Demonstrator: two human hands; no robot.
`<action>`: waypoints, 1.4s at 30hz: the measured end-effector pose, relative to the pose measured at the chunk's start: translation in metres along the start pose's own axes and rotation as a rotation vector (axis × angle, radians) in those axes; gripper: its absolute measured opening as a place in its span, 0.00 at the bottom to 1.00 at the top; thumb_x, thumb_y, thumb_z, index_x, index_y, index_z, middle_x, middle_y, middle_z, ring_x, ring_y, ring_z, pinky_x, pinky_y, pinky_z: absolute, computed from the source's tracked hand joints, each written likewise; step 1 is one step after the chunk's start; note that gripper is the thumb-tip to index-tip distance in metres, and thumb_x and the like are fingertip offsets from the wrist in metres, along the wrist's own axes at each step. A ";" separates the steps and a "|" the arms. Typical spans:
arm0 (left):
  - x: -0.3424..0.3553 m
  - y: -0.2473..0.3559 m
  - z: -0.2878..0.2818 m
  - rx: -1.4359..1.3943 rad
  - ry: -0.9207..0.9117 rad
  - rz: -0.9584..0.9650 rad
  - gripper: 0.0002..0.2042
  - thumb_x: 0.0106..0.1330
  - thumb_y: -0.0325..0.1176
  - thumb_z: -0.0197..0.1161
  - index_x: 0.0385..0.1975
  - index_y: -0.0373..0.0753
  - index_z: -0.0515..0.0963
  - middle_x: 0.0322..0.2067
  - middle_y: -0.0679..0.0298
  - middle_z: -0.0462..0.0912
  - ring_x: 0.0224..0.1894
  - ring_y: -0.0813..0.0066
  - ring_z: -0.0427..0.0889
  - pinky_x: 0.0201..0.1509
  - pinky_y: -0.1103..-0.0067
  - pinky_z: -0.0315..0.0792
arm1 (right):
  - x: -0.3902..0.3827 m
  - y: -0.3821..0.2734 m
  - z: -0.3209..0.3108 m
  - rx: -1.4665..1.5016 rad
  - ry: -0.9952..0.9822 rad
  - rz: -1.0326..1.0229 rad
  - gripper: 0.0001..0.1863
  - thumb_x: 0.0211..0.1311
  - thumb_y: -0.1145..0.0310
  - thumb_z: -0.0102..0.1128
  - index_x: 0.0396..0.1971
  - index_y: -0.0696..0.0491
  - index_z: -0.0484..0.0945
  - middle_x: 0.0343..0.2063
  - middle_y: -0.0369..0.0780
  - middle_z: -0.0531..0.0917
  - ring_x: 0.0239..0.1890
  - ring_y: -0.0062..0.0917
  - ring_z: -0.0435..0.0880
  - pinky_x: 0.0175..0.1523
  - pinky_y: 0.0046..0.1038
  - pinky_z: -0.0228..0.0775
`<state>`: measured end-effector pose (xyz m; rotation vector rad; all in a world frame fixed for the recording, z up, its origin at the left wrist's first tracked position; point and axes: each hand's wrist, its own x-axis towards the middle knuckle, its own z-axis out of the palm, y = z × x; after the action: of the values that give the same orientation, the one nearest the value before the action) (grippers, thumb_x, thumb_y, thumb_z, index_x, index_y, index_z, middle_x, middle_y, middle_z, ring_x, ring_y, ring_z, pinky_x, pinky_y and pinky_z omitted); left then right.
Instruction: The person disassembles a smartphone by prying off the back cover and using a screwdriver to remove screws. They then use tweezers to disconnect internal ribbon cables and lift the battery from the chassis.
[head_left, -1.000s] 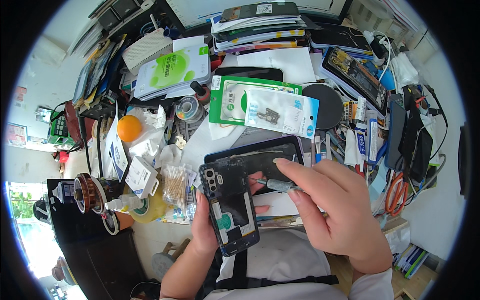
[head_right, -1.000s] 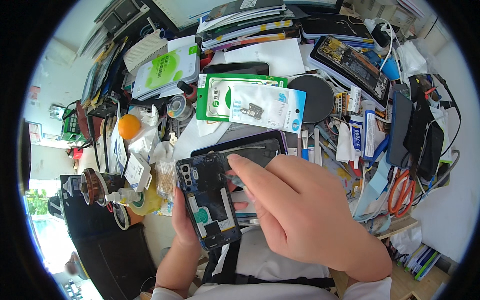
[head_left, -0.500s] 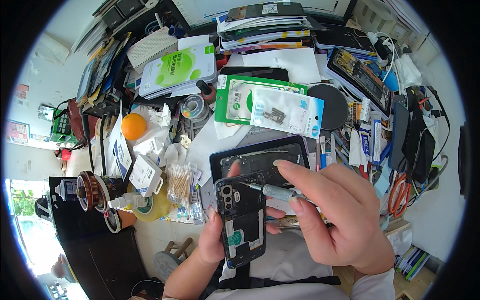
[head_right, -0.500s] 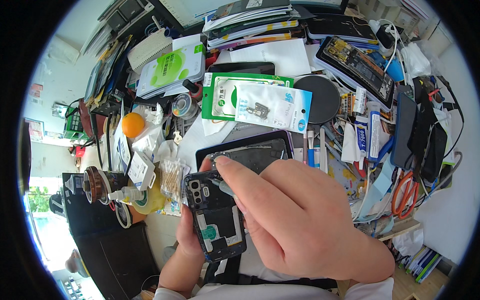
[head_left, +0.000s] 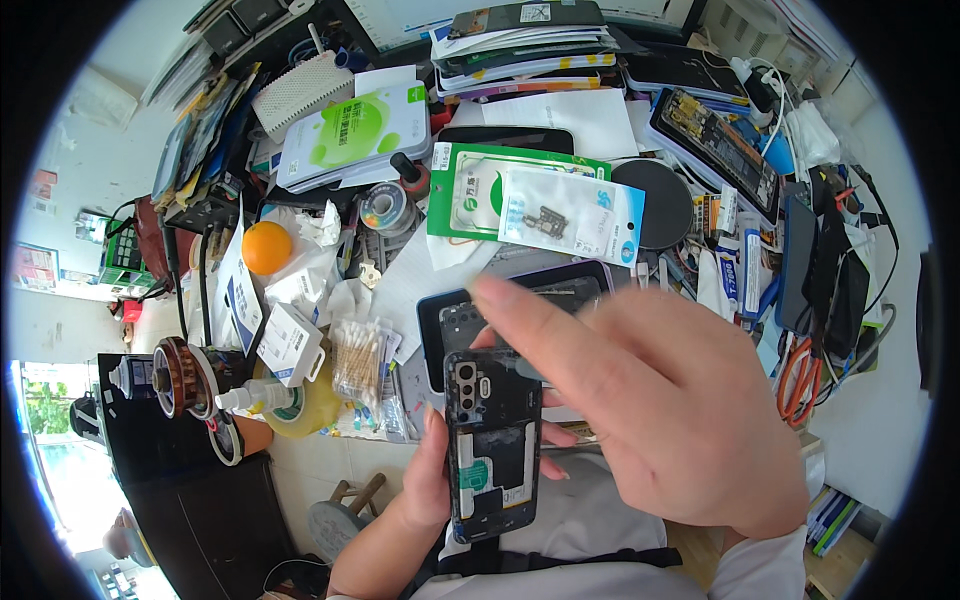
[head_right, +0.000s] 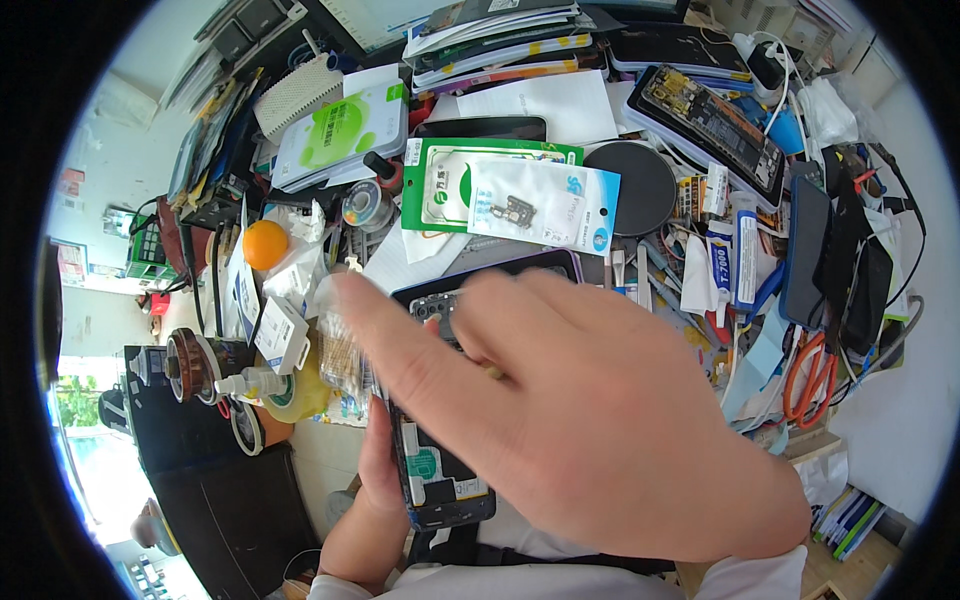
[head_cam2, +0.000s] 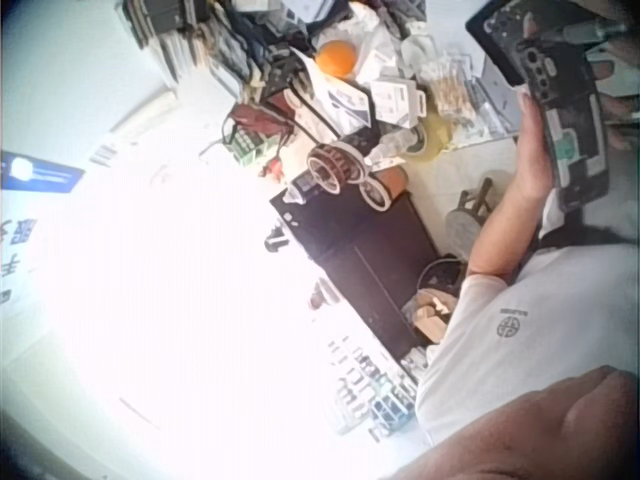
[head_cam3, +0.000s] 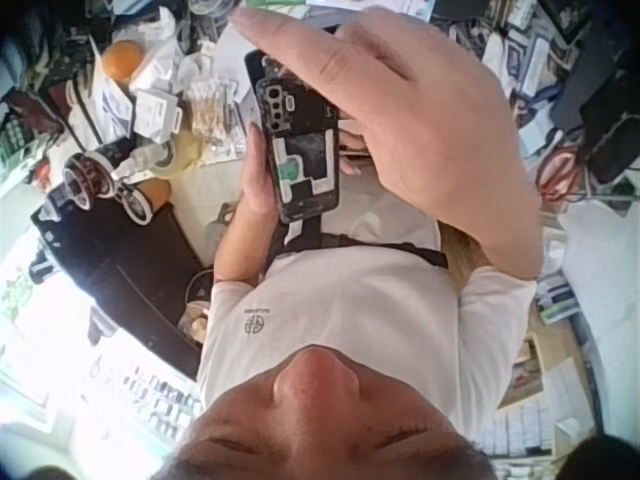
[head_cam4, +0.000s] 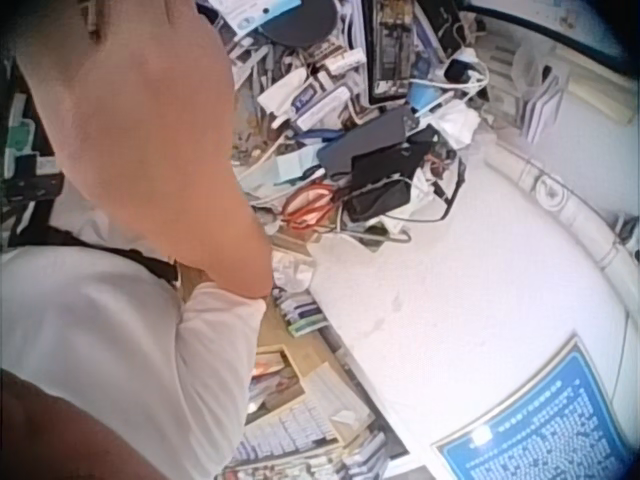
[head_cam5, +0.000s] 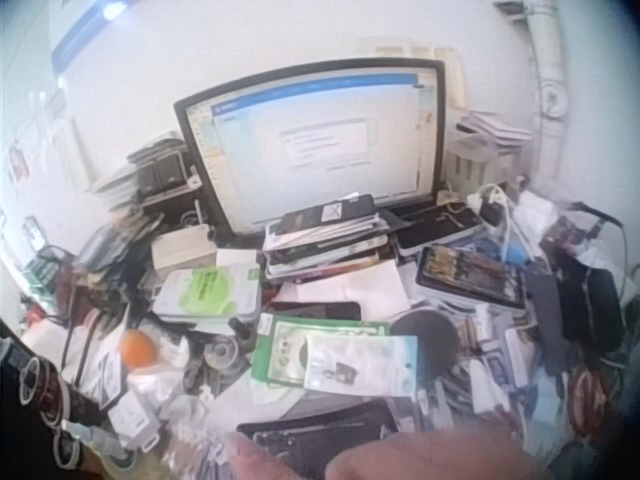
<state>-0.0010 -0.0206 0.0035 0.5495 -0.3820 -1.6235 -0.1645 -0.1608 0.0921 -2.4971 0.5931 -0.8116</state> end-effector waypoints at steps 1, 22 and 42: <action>-0.001 -0.001 0.000 -0.037 0.039 0.011 0.38 0.77 0.65 0.36 0.75 0.39 0.57 0.66 0.50 0.72 0.65 0.58 0.77 0.69 0.64 0.72 | -0.001 0.000 -0.001 -0.006 0.002 -0.008 0.27 0.50 0.73 0.73 0.55 0.55 0.84 0.25 0.35 0.81 0.23 0.28 0.79 0.27 0.28 0.68; 0.002 0.002 0.003 -0.093 -0.082 0.004 0.40 0.75 0.65 0.40 0.77 0.41 0.50 0.69 0.51 0.68 0.68 0.58 0.73 0.72 0.62 0.68 | -0.006 -0.002 -0.006 -0.075 -0.014 -0.045 0.27 0.49 0.74 0.71 0.55 0.54 0.84 0.20 0.35 0.77 0.21 0.28 0.76 0.27 0.28 0.68; -0.002 -0.003 -0.001 -0.121 0.078 -0.009 0.43 0.73 0.69 0.39 0.73 0.35 0.58 0.60 0.45 0.77 0.59 0.49 0.82 0.63 0.59 0.77 | -0.007 -0.002 -0.006 0.012 0.009 0.002 0.23 0.47 0.80 0.66 0.48 0.56 0.87 0.21 0.38 0.77 0.20 0.28 0.75 0.24 0.28 0.64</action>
<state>-0.0023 -0.0180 0.0011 0.5219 -0.2219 -1.6169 -0.1729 -0.1570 0.0941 -2.4829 0.5925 -0.8233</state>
